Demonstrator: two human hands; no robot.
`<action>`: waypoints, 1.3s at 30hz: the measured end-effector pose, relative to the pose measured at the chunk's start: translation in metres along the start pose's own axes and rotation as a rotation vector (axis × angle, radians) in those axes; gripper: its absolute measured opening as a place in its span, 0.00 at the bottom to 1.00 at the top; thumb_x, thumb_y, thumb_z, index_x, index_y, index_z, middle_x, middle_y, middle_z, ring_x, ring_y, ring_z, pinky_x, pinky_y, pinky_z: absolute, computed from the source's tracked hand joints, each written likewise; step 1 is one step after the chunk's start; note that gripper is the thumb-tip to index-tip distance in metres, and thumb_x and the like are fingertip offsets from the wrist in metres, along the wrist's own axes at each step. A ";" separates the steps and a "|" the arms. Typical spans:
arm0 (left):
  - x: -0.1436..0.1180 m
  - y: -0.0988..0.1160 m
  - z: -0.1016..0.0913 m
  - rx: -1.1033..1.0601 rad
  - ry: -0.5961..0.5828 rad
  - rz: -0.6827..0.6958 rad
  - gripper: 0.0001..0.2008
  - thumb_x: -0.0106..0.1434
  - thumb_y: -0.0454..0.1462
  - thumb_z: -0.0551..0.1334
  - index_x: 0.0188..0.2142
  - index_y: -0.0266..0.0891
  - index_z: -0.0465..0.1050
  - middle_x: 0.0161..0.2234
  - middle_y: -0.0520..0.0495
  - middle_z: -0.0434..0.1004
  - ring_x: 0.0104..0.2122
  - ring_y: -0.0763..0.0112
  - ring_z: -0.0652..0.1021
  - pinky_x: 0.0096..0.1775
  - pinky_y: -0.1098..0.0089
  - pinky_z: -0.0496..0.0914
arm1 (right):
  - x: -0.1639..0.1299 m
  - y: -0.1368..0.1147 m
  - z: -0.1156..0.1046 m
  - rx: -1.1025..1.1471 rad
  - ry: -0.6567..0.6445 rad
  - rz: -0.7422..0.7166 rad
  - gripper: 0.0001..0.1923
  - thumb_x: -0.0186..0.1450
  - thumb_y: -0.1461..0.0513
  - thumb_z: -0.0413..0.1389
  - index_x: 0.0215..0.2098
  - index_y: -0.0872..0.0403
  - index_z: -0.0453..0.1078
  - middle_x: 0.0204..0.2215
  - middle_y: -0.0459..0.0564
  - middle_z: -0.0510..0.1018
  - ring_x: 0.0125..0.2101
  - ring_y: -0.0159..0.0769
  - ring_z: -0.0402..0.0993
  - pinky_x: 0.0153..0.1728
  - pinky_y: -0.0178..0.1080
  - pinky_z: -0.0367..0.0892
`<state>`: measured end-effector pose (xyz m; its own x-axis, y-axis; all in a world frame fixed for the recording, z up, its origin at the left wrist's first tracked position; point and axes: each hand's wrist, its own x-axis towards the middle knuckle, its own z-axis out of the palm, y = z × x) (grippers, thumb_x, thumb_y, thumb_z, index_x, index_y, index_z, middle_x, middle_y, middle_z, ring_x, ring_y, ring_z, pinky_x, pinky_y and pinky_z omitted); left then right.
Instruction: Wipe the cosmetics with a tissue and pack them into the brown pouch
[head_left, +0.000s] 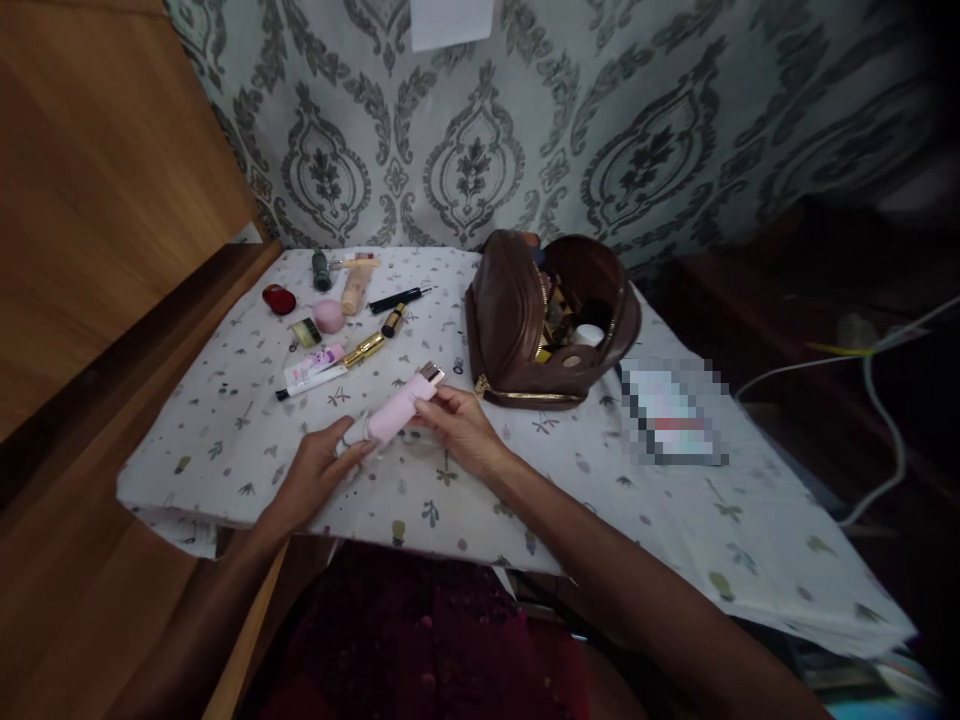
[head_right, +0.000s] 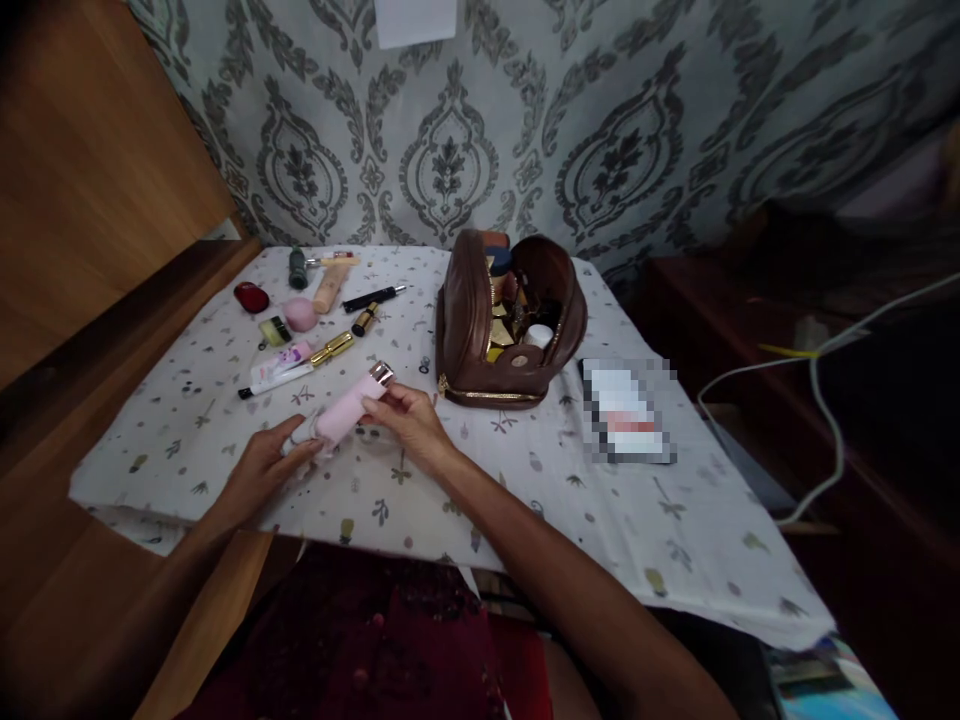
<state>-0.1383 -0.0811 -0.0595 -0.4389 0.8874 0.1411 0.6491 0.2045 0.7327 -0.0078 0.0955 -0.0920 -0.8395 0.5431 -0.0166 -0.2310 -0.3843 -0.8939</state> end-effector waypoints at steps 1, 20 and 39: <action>0.001 0.005 0.007 -0.006 0.000 0.005 0.16 0.67 0.49 0.56 0.31 0.39 0.67 0.24 0.55 0.70 0.26 0.72 0.70 0.31 0.73 0.64 | -0.001 0.000 0.001 0.017 -0.023 0.006 0.25 0.48 0.47 0.71 0.37 0.54 0.77 0.37 0.49 0.82 0.40 0.39 0.79 0.48 0.45 0.75; 0.038 0.033 0.031 -0.040 0.286 0.010 0.17 0.68 0.48 0.54 0.50 0.40 0.59 0.49 0.39 0.74 0.51 0.56 0.76 0.48 0.59 0.70 | -0.011 -0.006 0.005 -0.500 -0.194 -0.249 0.23 0.70 0.45 0.51 0.45 0.57 0.70 0.29 0.44 0.67 0.30 0.31 0.61 0.32 0.34 0.59; 0.068 0.028 0.006 -0.258 0.342 0.000 0.08 0.61 0.41 0.58 0.36 0.41 0.73 0.24 0.54 0.66 0.21 0.73 0.63 0.24 0.71 0.58 | -0.010 -0.011 0.005 0.329 -0.313 0.433 0.19 0.74 0.55 0.46 0.48 0.63 0.68 0.27 0.55 0.80 0.21 0.32 0.77 0.20 0.30 0.70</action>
<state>-0.1461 -0.0125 -0.0336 -0.6481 0.6903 0.3218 0.4912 0.0559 0.8693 0.0004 0.0907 -0.0801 -0.9836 0.0608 -0.1698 0.0653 -0.7574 -0.6496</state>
